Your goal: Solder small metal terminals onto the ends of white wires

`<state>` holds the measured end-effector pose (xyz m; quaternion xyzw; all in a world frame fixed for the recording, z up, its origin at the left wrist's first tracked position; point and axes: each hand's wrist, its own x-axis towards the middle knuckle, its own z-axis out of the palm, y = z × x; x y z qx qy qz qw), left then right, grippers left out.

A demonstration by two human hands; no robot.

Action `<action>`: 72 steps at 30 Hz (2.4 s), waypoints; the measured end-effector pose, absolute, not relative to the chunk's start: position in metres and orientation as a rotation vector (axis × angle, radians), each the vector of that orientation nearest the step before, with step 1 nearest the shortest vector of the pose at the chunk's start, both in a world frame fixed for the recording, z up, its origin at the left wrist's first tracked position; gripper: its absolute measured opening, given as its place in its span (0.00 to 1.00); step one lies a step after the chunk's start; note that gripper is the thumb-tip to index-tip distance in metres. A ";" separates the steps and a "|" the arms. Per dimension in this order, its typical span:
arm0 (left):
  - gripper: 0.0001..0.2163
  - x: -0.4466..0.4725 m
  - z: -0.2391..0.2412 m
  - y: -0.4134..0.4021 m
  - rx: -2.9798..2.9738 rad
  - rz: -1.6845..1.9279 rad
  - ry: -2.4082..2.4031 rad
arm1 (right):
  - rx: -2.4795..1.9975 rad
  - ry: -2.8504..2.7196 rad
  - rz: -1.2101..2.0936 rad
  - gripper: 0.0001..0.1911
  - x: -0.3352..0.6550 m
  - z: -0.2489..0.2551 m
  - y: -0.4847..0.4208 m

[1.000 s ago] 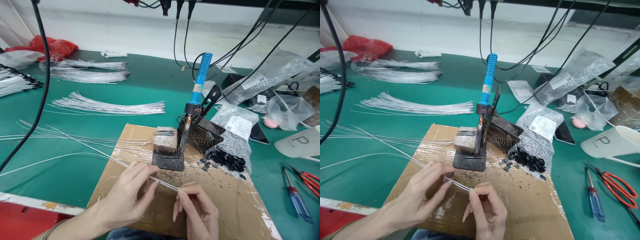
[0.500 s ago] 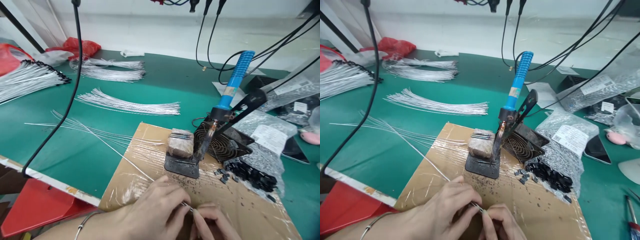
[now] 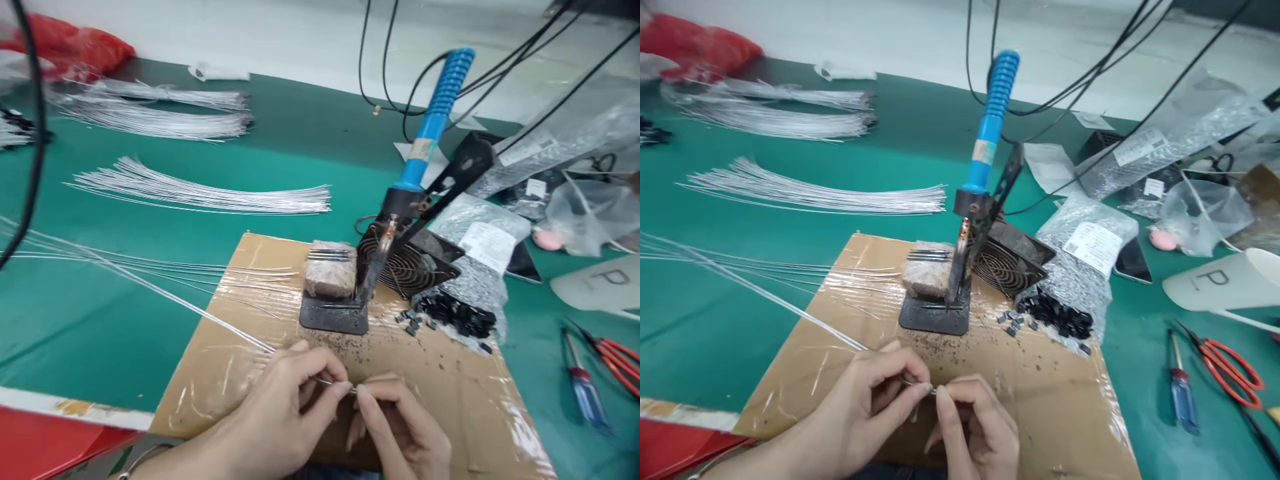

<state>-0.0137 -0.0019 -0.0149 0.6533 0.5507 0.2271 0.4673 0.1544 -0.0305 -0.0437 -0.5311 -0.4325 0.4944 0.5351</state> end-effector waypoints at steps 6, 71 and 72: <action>0.17 -0.016 -0.028 0.000 1.422 0.612 1.331 | -1.308 -0.893 1.219 0.13 0.159 -0.032 -0.022; 0.10 -0.020 -0.026 -0.005 1.473 0.899 1.322 | -0.996 -0.551 1.754 0.13 0.148 -0.032 -0.009; 0.10 -0.019 -0.026 -0.005 1.476 0.907 1.329 | -0.993 -0.538 1.754 0.13 0.148 -0.032 -0.010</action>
